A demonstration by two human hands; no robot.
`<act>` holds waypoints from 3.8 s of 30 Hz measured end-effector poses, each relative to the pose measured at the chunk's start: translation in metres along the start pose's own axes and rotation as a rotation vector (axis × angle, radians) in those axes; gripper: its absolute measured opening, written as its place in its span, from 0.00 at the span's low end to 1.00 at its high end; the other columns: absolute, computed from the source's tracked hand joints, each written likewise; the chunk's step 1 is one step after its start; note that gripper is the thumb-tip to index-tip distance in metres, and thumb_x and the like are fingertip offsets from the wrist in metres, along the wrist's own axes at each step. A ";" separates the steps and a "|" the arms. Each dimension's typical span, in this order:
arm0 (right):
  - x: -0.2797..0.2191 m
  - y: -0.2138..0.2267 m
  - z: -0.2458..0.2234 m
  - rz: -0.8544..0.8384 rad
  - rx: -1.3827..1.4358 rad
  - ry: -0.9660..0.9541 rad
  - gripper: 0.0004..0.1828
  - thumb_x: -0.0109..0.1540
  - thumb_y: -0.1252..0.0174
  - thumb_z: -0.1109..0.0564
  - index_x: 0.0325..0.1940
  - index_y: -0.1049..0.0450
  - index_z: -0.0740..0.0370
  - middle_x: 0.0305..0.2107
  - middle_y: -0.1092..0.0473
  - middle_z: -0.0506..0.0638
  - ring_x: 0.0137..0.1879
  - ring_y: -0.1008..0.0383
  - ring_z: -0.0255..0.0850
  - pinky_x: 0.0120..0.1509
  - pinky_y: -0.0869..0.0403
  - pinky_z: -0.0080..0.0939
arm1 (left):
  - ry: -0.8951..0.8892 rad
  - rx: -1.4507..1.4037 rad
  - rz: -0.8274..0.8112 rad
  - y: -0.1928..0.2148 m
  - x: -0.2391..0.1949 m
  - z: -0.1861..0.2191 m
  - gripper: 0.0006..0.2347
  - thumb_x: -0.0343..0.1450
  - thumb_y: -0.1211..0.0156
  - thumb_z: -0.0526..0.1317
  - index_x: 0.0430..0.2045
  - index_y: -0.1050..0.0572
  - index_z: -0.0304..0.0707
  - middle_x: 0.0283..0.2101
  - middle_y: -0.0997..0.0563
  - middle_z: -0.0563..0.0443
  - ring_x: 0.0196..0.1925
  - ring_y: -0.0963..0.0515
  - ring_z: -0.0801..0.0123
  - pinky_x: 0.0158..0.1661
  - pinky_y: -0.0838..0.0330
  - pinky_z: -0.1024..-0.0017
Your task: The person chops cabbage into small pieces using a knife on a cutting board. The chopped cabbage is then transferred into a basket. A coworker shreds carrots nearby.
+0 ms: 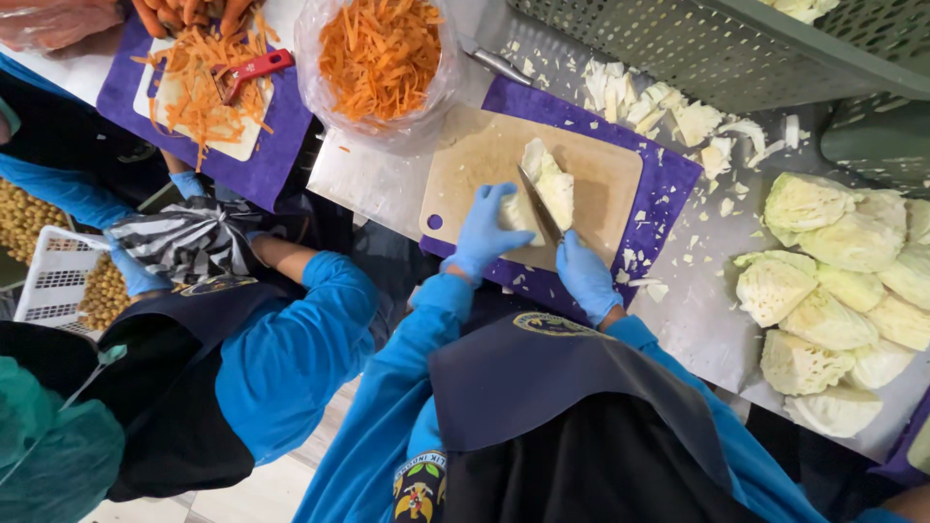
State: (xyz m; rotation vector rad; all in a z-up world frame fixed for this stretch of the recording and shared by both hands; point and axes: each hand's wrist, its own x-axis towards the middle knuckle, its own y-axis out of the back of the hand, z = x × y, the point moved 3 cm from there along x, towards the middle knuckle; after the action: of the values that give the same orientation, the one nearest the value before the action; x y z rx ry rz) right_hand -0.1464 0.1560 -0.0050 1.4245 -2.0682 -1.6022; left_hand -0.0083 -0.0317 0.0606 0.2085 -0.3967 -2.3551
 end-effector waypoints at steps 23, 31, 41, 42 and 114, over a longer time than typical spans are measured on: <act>-0.005 -0.011 -0.009 -0.015 0.128 -0.068 0.16 0.71 0.58 0.46 0.50 0.37 0.61 0.26 0.28 0.73 0.35 0.27 0.72 0.40 0.31 0.72 | -0.157 0.583 0.045 -0.007 -0.020 -0.013 0.38 0.49 0.22 0.46 0.56 0.30 0.46 0.58 0.34 0.38 0.63 0.37 0.35 0.61 0.42 0.46; -0.011 0.006 -0.027 -0.027 0.228 -0.052 0.14 0.72 0.58 0.48 0.49 0.37 0.61 0.24 0.28 0.72 0.34 0.26 0.71 0.38 0.31 0.70 | -0.032 -0.127 0.356 0.000 -0.013 -0.051 0.35 0.56 0.24 0.42 0.56 0.38 0.35 0.58 0.38 0.37 0.64 0.37 0.45 0.66 0.41 0.57; -0.021 0.033 -0.092 0.040 0.125 0.224 0.12 0.70 0.53 0.52 0.48 0.38 0.64 0.23 0.29 0.69 0.30 0.27 0.69 0.33 0.31 0.68 | 0.071 -0.183 0.406 -0.005 -0.041 -0.069 0.24 0.67 0.29 0.38 0.55 0.32 0.35 0.57 0.27 0.43 0.63 0.27 0.55 0.65 0.34 0.63; -0.018 0.035 -0.095 0.047 0.109 0.237 0.12 0.70 0.54 0.52 0.48 0.38 0.64 0.23 0.28 0.69 0.30 0.26 0.69 0.33 0.31 0.68 | 0.025 -0.182 0.421 -0.005 -0.038 -0.067 0.23 0.67 0.29 0.37 0.55 0.32 0.35 0.58 0.27 0.43 0.63 0.27 0.54 0.66 0.35 0.63; 0.009 -0.004 -0.056 -0.035 -0.005 0.106 0.13 0.71 0.55 0.49 0.48 0.38 0.62 0.21 0.28 0.68 0.30 0.26 0.68 0.35 0.31 0.70 | -0.133 0.356 -0.223 0.058 0.001 -0.065 0.34 0.56 0.24 0.41 0.60 0.28 0.51 0.62 0.29 0.42 0.65 0.31 0.44 0.61 0.30 0.57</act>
State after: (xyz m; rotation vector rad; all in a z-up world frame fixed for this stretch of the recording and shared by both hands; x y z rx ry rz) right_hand -0.1137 0.1120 0.0110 1.5174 -1.9900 -1.5084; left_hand 0.0450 -0.0866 0.0195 0.2757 -0.9004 -2.5082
